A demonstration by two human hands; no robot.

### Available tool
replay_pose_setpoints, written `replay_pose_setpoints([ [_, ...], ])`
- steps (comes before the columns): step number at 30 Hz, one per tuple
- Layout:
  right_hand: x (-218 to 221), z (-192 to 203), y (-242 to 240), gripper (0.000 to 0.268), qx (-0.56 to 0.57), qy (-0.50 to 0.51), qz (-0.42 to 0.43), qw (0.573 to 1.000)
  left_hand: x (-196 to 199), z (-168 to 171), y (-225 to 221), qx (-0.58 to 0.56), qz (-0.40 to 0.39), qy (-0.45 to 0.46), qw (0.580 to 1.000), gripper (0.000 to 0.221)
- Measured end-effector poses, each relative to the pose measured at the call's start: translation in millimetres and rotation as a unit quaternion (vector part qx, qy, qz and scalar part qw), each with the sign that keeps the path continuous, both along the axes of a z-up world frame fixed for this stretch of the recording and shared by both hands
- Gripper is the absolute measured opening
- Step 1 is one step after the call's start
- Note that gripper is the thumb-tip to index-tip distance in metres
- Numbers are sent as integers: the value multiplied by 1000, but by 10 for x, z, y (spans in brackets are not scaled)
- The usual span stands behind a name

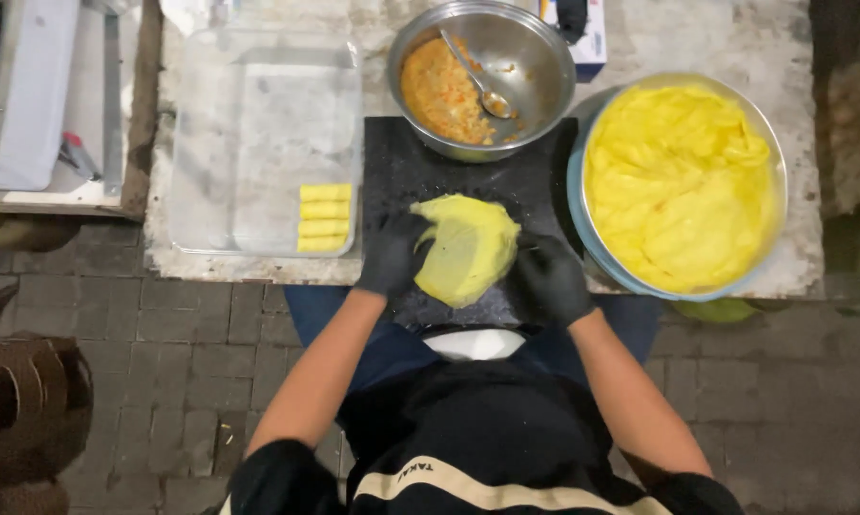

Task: The person is preparing stuffed rolls by placing filling onto thin crepes, folding the sides, and rolling them up tightly.

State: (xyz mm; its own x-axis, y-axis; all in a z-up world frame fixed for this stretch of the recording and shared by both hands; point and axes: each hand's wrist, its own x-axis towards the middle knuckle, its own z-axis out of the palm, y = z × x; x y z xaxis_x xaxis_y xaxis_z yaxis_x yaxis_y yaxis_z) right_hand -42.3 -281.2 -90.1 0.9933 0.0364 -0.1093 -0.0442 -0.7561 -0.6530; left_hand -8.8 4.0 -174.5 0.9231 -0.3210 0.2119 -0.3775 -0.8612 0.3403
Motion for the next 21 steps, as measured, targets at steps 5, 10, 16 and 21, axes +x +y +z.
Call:
replay_pose_setpoints([
  [5,-314,-366,153,49,-52,-183,342,920,-803,-331,-52,-24,-118,-14,993,43],
  [10,-441,-398,158,46,-93,-220,418,877,-1088,-251,10,4,-124,-75,989,37],
  [16,-635,-313,28,47,-100,-197,412,884,-1209,-169,260,13,-157,-80,984,30],
  [21,-588,-82,-49,32,17,-149,356,922,-1025,-193,420,13,-117,-152,981,24],
])
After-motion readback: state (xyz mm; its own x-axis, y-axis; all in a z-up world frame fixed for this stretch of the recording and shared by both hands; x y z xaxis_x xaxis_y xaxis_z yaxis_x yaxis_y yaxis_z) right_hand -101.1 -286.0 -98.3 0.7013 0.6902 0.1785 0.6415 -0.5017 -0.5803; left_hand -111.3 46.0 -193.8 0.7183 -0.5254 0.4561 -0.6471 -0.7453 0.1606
